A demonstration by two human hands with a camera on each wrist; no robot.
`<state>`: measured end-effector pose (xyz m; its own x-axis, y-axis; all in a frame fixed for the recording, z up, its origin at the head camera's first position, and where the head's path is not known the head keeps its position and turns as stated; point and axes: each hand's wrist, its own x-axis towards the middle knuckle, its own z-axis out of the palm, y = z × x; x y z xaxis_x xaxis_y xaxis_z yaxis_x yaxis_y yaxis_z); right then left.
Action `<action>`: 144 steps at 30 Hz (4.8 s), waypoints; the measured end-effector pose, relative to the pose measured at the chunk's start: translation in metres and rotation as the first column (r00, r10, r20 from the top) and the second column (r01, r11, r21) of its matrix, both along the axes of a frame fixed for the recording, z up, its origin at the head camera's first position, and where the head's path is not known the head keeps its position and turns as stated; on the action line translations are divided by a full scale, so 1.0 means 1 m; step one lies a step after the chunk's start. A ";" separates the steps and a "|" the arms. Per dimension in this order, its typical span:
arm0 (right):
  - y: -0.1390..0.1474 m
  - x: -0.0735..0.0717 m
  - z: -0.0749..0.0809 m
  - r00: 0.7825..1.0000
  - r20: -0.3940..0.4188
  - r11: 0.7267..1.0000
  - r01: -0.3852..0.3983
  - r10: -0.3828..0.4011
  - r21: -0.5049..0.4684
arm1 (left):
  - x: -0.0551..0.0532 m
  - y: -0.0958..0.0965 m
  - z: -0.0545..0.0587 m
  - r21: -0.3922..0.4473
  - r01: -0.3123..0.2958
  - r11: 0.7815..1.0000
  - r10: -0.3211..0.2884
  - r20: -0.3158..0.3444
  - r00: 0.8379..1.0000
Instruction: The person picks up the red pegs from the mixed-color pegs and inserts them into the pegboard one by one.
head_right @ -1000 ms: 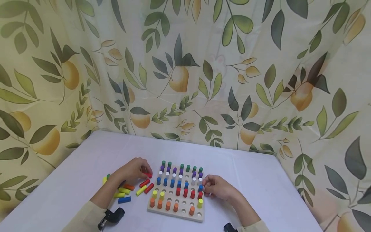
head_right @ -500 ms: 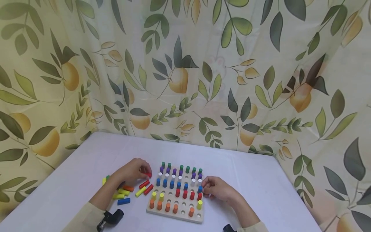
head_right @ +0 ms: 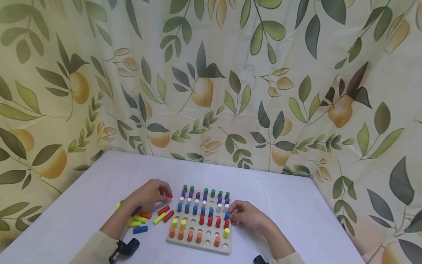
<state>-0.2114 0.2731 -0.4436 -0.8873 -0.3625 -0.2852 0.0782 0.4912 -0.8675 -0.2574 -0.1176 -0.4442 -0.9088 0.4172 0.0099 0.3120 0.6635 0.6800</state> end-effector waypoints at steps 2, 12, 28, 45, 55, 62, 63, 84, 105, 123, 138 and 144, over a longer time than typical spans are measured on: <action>0.000 0.000 -0.001 1.000 0.001 1.000 0.007 -0.007 0.004 | -0.001 -0.001 -0.001 0.010 0.010 1.000 -0.009 -0.005 1.000; 0.000 -0.002 0.000 1.000 -0.004 1.000 0.000 0.000 0.013 | -0.001 -0.006 0.008 0.041 0.038 0.998 -0.037 -0.029 0.999; 0.000 -0.001 0.000 1.000 0.006 1.000 -0.003 0.003 0.000 | -0.002 -0.002 0.011 0.045 0.043 0.998 -0.040 -0.070 0.997; 0.000 -0.002 0.000 1.000 0.008 1.000 0.000 0.000 0.000 | 0.001 0.001 0.022 0.093 0.094 0.991 -0.082 -0.120 0.989; 0.001 -0.003 -0.002 1.000 -0.003 1.000 -0.001 0.001 0.003 | 0.005 0.004 0.032 0.086 0.103 0.991 -0.091 -0.130 0.987; 0.001 -0.001 -0.001 1.000 0.009 1.000 0.009 -0.009 0.013 | 0.006 0.006 0.036 0.082 0.110 0.991 -0.097 -0.143 0.985; 0.001 -0.002 -0.001 1.000 0.011 1.000 0.008 -0.008 0.011 | 0.007 0.006 0.037 0.082 0.108 0.991 -0.095 -0.142 0.985; 0.000 0.000 0.000 1.000 -0.002 1.000 0.004 -0.004 0.011 | 0.015 0.012 0.046 0.113 0.142 0.983 -0.126 -0.134 0.983; -0.002 0.000 0.001 1.000 0.013 1.000 -0.006 0.006 -0.004 | 0.022 0.022 0.042 0.099 0.199 0.975 -0.184 -0.137 0.973; -0.002 0.000 0.001 1.000 0.000 1.000 0.007 -0.007 0.016 | 0.026 0.036 0.039 0.099 0.189 0.977 -0.177 -0.114 0.978; -0.001 0.000 -0.002 1.000 -0.005 1.000 0.009 -0.009 0.023 | 0.027 0.040 0.037 0.122 0.224 0.967 -0.210 -0.119 0.970; -0.001 0.001 -0.002 1.000 0.000 1.000 0.019 -0.019 0.024 | 0.028 0.044 0.035 0.133 0.218 0.967 -0.208 -0.087 0.974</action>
<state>-0.2107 0.2725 -0.4460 -0.8940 -0.3383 -0.2940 0.0881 0.5105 -0.8553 -0.2298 -0.0741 -0.4097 -0.7937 0.5909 0.1447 0.4876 0.4756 0.7322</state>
